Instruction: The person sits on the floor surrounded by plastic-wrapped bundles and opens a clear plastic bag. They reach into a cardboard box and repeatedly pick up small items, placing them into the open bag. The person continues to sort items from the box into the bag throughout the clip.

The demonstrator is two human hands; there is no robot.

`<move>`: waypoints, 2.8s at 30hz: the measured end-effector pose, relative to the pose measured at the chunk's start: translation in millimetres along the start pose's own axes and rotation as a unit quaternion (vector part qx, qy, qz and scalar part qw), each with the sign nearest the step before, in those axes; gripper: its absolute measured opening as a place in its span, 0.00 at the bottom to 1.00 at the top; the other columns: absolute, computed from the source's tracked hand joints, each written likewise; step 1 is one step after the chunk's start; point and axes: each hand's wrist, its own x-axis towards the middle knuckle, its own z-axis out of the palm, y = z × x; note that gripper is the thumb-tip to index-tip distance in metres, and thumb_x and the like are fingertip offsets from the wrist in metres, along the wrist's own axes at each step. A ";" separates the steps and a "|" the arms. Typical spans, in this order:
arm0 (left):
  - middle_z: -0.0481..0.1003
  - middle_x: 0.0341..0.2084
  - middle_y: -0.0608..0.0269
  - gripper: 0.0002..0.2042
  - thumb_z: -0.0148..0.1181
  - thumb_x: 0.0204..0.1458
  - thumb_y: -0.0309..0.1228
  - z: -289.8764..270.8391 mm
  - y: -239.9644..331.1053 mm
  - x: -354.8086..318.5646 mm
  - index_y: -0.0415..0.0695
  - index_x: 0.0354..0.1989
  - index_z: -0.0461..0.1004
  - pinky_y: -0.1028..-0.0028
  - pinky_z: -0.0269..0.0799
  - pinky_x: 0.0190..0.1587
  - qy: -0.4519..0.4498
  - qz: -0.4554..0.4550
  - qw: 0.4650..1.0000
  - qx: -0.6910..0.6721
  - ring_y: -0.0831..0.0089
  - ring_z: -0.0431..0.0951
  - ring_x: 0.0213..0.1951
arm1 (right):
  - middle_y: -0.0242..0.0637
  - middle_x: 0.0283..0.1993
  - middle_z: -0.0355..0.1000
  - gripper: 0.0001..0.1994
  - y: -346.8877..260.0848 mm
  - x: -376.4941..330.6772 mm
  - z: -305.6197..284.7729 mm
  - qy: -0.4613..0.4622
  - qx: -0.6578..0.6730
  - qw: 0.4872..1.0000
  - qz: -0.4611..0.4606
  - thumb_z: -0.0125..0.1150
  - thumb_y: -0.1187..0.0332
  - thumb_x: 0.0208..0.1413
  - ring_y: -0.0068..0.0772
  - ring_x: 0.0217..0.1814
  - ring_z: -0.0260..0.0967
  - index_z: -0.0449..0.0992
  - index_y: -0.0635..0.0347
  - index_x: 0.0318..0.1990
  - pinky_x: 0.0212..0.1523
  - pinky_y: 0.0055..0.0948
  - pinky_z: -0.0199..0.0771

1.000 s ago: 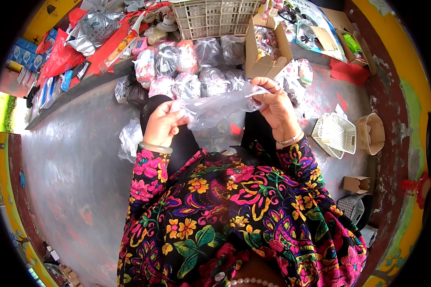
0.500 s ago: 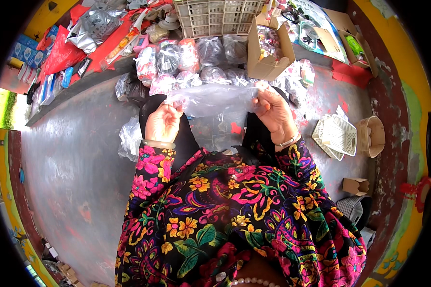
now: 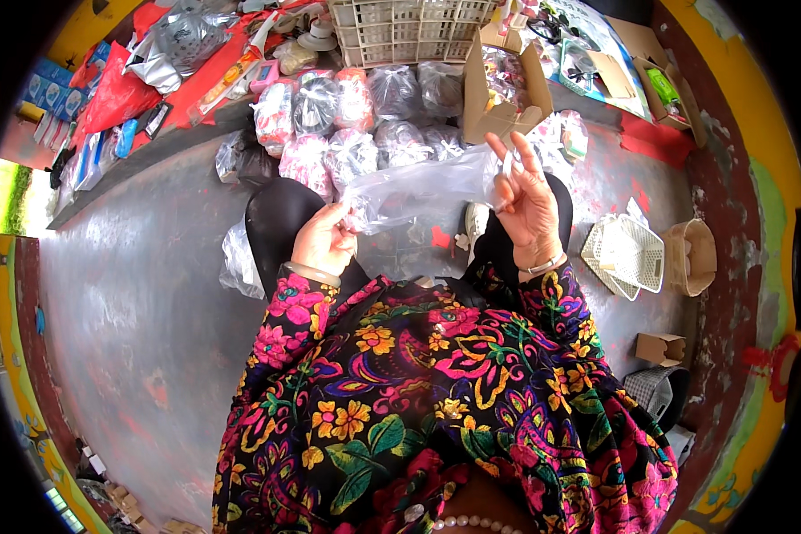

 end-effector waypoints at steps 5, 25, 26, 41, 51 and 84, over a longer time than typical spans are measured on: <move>0.67 0.19 0.70 0.03 0.53 0.48 0.29 -0.4 -2.6 0.1 0.44 0.30 0.69 0.84 0.48 0.14 -0.062 -0.063 0.996 -0.029 0.81 0.63 0.18 | 0.44 0.50 0.62 0.20 -4.4 -6.9 0.7 0.098 -0.006 0.995 0.018 0.51 0.74 0.50 0.20 0.27 0.63 0.61 0.56 0.52 0.18 0.11 0.59; 0.72 0.35 0.65 0.09 0.44 0.53 0.29 15.6 6.2 -33.5 0.42 0.40 0.67 0.82 0.52 0.16 -0.250 0.085 0.954 -0.139 0.78 0.69 0.36 | 0.34 0.26 0.69 0.07 -2.4 -24.4 -24.7 0.155 -0.166 0.936 0.268 0.46 0.73 0.53 0.15 0.15 0.51 0.68 0.60 0.38 0.15 0.13 0.49; 0.71 0.35 0.65 0.09 0.44 0.53 0.29 14.0 6.8 -32.3 0.42 0.40 0.67 0.82 0.52 0.16 -0.290 0.094 0.942 -0.142 0.78 0.69 0.37 | 0.33 0.25 0.68 0.07 -1.6 -25.6 -24.6 0.144 -0.151 0.941 0.268 0.46 0.73 0.53 0.15 0.15 0.50 0.69 0.60 0.38 0.14 0.13 0.49; 0.48 0.60 0.63 0.32 0.48 0.50 0.24 38.2 20.6 -56.1 0.50 0.62 0.39 0.86 0.52 0.12 -0.392 0.086 0.911 -0.095 0.79 0.68 0.23 | 0.24 0.17 0.61 0.06 5.9 -13.7 -13.5 0.090 -0.216 0.928 0.290 0.51 0.68 0.52 0.13 0.15 0.49 0.72 0.60 0.34 0.15 0.12 0.48; 0.69 0.30 0.61 0.16 0.50 0.50 0.26 -36.4 19.0 8.7 0.43 0.48 0.62 0.86 0.53 0.12 -0.045 -0.022 0.996 0.078 0.77 0.68 0.23 | 0.25 0.20 0.62 0.06 1.1 -6.9 -20.5 0.137 -0.199 0.927 0.287 0.54 0.68 0.51 0.14 0.16 0.50 0.71 0.61 0.33 0.15 0.13 0.48; 0.71 0.25 0.63 0.12 0.52 0.41 0.15 28.4 57.5 77.3 0.35 0.38 0.67 0.89 0.59 0.19 -0.076 0.097 0.954 0.273 0.79 0.72 0.26 | 0.31 0.25 0.71 0.14 -18.9 88.4 -2.3 -0.057 -0.629 0.756 0.174 0.52 0.74 0.44 0.16 0.14 0.60 0.73 0.64 0.42 0.13 0.18 0.57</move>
